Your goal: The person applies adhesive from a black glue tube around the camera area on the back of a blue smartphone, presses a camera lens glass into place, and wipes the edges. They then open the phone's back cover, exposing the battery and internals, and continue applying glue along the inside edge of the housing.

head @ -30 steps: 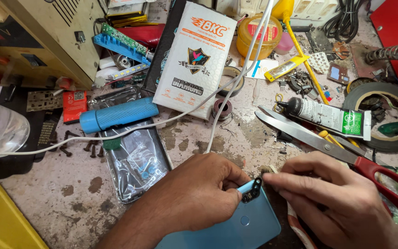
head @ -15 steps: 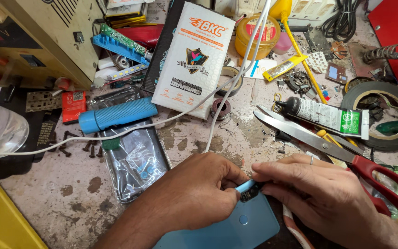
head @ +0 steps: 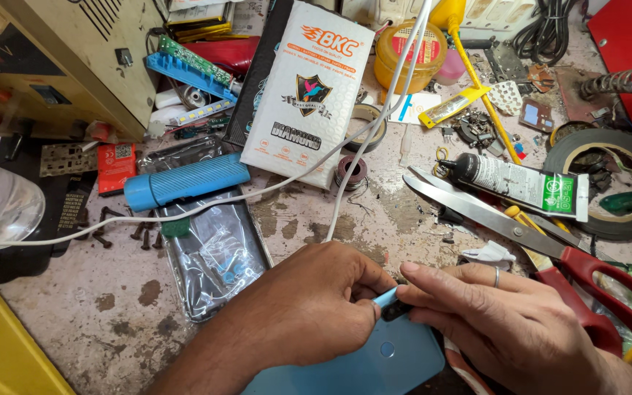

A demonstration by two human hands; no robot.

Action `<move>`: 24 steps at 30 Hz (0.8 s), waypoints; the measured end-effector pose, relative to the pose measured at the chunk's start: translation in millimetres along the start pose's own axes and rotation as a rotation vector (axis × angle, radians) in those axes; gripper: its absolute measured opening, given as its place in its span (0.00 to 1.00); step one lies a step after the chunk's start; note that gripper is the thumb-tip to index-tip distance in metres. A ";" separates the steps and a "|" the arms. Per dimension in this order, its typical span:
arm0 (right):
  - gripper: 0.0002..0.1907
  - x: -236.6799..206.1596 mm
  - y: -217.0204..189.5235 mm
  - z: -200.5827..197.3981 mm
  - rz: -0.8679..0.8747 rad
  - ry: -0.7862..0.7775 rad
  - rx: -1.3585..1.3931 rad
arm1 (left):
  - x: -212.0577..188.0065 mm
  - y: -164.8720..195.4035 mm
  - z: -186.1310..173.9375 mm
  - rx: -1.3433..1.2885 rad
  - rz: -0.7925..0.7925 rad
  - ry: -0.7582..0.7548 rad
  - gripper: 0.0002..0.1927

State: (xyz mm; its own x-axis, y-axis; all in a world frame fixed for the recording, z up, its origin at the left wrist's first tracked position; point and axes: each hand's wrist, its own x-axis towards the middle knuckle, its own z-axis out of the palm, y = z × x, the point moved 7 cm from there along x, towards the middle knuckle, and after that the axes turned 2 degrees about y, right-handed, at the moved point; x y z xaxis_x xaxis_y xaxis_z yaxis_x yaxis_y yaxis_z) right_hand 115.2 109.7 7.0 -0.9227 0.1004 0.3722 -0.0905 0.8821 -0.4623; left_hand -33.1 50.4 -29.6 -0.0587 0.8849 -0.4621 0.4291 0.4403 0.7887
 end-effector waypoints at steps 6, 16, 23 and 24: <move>0.34 -6.5 1.4 4.6 0.007 -0.011 -0.040 | -0.9 3.3 -1.4 -0.011 0.039 0.015 0.14; 0.36 -9.3 11.2 5.7 0.077 0.026 -0.020 | 0.2 1.5 0.4 -0.009 0.051 0.013 0.13; 0.31 -18.9 24.9 -3.3 0.328 0.171 0.145 | 0.3 0.6 1.3 -0.060 0.047 0.000 0.17; 0.31 -19.2 22.1 -4.4 0.295 0.179 0.099 | 0.8 0.6 1.7 -0.073 0.046 -0.009 0.17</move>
State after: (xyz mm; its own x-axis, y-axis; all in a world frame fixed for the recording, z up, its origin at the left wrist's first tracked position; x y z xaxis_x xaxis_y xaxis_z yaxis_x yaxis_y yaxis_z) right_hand 132.5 129.3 -6.8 -0.8352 0.4307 0.3419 0.1261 0.7552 -0.6432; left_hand -31.3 51.1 -30.2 -0.0319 0.9033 -0.4278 0.3644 0.4090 0.8366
